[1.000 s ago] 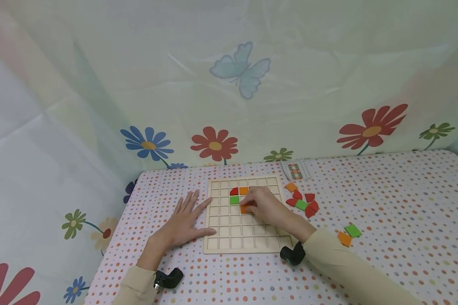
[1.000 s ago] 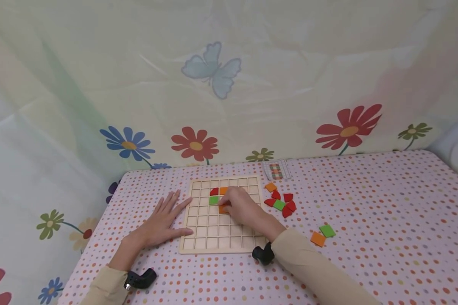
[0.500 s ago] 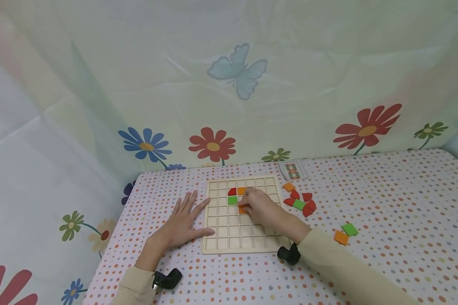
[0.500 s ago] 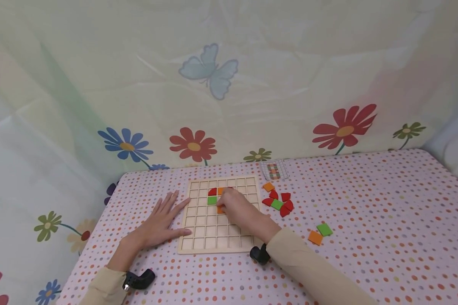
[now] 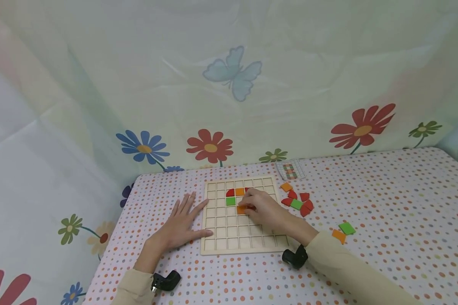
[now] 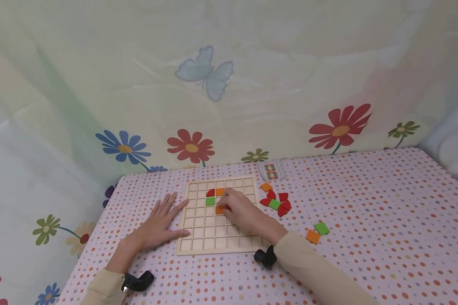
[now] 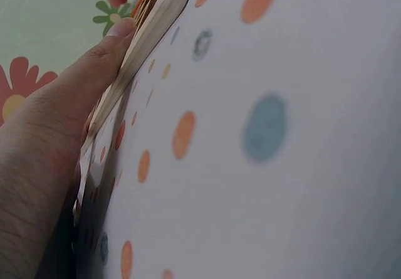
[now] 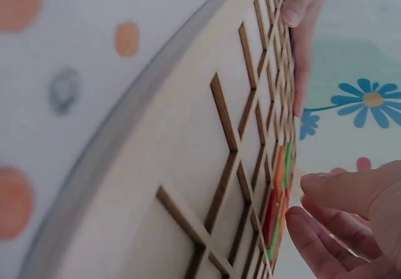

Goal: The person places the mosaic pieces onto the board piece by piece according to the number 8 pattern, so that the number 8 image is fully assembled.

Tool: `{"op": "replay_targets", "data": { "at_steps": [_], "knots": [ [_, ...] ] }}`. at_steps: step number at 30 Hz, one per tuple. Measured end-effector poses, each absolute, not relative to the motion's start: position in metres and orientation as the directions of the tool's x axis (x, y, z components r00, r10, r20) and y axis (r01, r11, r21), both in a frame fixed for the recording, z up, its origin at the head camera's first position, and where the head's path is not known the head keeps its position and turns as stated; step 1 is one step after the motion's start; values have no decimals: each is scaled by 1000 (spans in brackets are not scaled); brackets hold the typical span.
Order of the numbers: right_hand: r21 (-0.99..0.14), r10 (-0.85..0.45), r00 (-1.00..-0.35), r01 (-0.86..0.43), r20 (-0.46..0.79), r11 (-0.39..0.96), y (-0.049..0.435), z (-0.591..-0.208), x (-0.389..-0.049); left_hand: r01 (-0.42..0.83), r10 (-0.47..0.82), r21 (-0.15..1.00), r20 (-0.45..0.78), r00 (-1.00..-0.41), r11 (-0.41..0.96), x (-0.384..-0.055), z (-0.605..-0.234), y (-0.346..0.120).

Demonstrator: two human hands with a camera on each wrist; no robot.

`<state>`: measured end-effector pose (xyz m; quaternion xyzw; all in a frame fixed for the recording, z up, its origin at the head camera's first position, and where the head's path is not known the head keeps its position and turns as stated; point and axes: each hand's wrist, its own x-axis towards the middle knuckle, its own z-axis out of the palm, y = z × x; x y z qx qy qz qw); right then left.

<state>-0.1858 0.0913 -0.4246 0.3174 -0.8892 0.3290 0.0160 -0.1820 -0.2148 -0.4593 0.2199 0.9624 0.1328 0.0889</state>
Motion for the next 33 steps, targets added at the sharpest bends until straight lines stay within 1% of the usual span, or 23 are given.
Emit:
{"op": "replay_targets", "data": {
  "at_steps": [6,11,18,22,27,33],
  "knots": [
    [-611,-519,-830,-523,206,594,115,-408,-166,400,445,297,-101,-890,867,-181,-461,-217],
    [-603,-509,-840,-508,189,615,153,-399,-152,398,442,301,-95,-892,867,-180,-462,-218],
    [-583,-405,-903,-409,146,702,212,-407,-137,402,449,295,-109,-887,866,-182,-461,-217],
    [-579,-353,-924,-371,148,726,232,-415,-139,401,448,295,-111,-887,867,-181,-460,-217],
    [-574,-305,-942,-329,142,750,237,-421,-150,385,437,305,-125,-891,871,-181,-461,-217],
    [-546,-314,-939,-338,141,767,237,-424,-161,393,441,296,-117,-890,871,-181,-460,-214]
  ]
}}
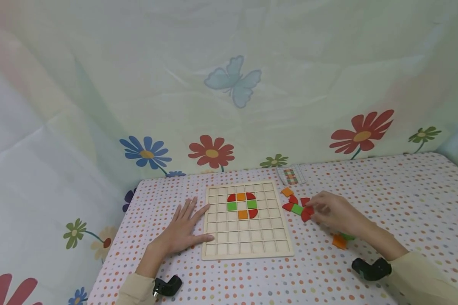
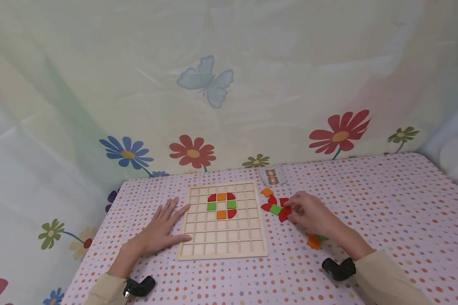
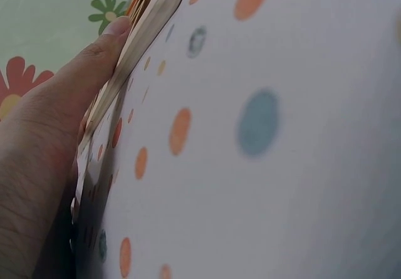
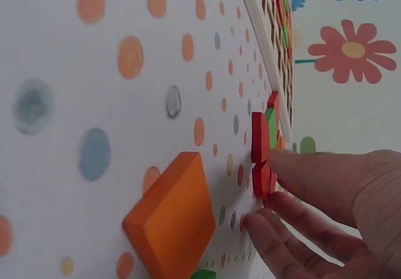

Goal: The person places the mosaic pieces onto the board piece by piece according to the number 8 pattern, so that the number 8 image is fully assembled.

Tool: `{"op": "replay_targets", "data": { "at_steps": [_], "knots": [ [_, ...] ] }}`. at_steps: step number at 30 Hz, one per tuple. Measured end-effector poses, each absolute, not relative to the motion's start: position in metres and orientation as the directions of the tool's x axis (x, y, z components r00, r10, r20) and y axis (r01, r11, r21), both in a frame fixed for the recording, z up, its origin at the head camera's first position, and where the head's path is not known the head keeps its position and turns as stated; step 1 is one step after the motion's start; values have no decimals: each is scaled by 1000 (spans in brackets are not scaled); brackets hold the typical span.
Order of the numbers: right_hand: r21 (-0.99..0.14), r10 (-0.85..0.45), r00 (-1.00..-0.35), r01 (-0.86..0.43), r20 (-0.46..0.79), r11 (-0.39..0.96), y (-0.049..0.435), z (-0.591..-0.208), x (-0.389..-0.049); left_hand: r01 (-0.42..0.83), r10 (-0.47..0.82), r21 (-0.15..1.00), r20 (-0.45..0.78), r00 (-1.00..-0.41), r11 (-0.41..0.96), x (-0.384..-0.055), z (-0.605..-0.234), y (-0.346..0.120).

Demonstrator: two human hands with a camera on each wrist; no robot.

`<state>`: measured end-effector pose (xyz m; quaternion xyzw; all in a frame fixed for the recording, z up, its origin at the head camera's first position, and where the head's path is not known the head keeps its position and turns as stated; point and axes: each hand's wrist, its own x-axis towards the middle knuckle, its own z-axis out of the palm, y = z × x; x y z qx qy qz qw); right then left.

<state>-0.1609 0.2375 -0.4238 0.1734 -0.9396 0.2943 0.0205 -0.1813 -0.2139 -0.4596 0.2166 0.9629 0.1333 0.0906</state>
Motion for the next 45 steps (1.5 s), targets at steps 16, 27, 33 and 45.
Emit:
{"op": "replay_targets", "data": {
  "at_steps": [16,27,33,45],
  "knots": [
    [-564,-303,-952,-276,48,778,247,-423,-170,440,473,331,-23,-881,835,-184,-469,-214],
    [-545,-235,-971,-217,38,810,246,-422,-169,438,469,344,-9,-883,831,-180,-464,-215],
    [-545,-222,-974,-209,44,812,244,-423,-166,419,456,328,-43,-889,847,-180,-468,-217],
    [-579,-374,-920,-371,120,726,214,-407,-157,414,455,316,-66,-888,853,-180,-459,-214]
  ]
}}
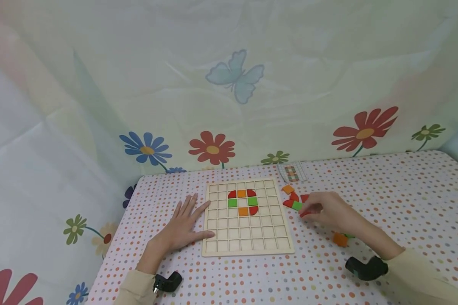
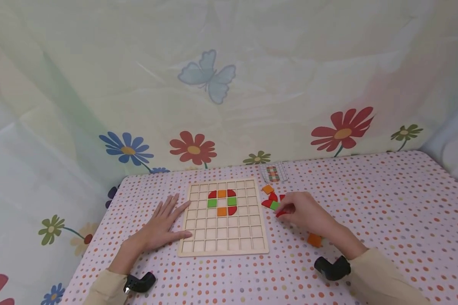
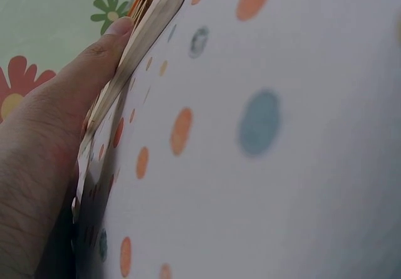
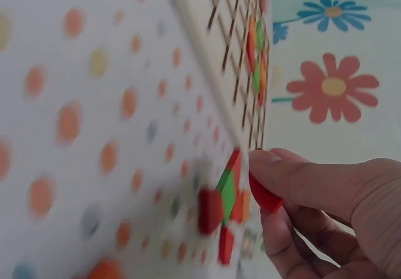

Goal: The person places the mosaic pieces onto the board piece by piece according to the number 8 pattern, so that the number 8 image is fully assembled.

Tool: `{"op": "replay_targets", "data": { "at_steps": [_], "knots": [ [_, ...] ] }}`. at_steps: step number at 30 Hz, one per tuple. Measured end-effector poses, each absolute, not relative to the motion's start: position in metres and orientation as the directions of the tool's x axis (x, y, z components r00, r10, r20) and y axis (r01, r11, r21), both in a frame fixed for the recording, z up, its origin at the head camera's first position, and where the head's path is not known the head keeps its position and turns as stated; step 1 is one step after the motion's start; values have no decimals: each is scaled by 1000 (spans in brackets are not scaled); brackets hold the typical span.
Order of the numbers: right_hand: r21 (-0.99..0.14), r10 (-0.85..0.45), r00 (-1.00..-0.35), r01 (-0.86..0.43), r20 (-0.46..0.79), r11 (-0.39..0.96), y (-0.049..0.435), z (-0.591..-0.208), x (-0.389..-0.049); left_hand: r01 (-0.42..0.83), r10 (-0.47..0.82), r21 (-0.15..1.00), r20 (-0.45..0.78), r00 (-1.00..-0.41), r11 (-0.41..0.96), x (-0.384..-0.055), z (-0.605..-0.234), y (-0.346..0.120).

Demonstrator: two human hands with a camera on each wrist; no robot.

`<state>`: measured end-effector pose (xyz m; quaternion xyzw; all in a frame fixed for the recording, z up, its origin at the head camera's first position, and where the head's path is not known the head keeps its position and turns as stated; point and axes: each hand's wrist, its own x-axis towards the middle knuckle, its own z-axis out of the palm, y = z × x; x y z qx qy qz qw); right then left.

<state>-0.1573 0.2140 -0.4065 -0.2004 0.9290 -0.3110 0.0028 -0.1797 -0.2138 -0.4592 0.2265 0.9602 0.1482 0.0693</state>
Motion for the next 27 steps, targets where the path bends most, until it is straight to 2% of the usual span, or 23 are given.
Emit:
{"op": "replay_targets", "data": {
  "at_steps": [5,8,17,27],
  "knots": [
    [-664,-436,-893,-394,114,635,180,-399,-162,428,460,318,-32,-887,846,-180,-462,-215],
    [-696,-474,-873,-410,112,589,160,-399,-167,422,456,300,-53,-888,856,-180,-462,-214],
    [-699,-587,-782,-540,210,469,108,-407,-197,410,448,269,-95,-889,871,-183,-459,-212],
    [-735,-626,-758,-528,182,425,72,-421,-214,393,437,281,-113,-892,876,-181,-457,-213]
  ]
}}
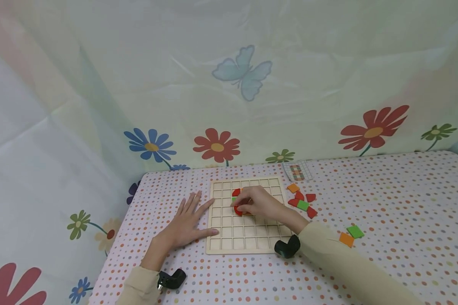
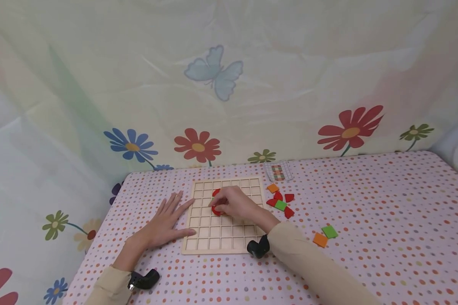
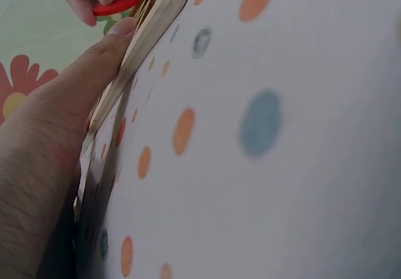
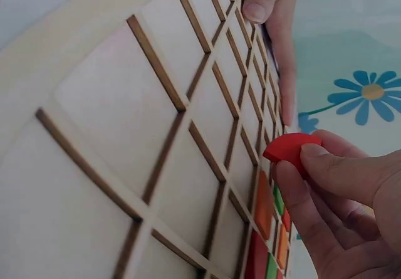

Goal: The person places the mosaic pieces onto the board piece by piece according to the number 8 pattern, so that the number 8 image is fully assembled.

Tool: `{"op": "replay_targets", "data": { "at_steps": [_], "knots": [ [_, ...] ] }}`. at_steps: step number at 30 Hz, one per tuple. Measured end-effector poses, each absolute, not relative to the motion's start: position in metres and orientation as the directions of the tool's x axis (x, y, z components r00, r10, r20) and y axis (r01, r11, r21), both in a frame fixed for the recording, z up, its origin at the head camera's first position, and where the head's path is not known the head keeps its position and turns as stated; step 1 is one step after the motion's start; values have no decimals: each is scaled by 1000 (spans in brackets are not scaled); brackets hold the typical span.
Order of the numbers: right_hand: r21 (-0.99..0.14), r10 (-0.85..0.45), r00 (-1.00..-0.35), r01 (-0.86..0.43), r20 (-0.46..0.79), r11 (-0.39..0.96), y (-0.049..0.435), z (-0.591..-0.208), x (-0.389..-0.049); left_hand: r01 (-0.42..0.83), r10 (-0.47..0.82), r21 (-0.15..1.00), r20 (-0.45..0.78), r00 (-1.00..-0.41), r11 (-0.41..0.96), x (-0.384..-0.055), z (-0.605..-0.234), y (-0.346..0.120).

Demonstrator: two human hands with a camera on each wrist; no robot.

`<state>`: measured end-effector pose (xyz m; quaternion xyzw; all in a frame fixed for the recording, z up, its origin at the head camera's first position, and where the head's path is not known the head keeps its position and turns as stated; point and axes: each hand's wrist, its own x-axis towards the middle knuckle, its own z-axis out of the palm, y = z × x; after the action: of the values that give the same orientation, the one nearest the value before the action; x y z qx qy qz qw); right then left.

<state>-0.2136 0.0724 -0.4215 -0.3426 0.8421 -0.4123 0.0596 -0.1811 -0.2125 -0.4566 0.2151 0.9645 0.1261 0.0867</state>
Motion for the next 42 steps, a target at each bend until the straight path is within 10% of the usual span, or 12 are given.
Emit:
{"op": "replay_targets", "data": {
  "at_steps": [42],
  "knots": [
    [-474,-725,-659,-713,201,516,64,-424,-210,381,425,284,-110,-899,880,-181,-460,-212]
  ]
}}
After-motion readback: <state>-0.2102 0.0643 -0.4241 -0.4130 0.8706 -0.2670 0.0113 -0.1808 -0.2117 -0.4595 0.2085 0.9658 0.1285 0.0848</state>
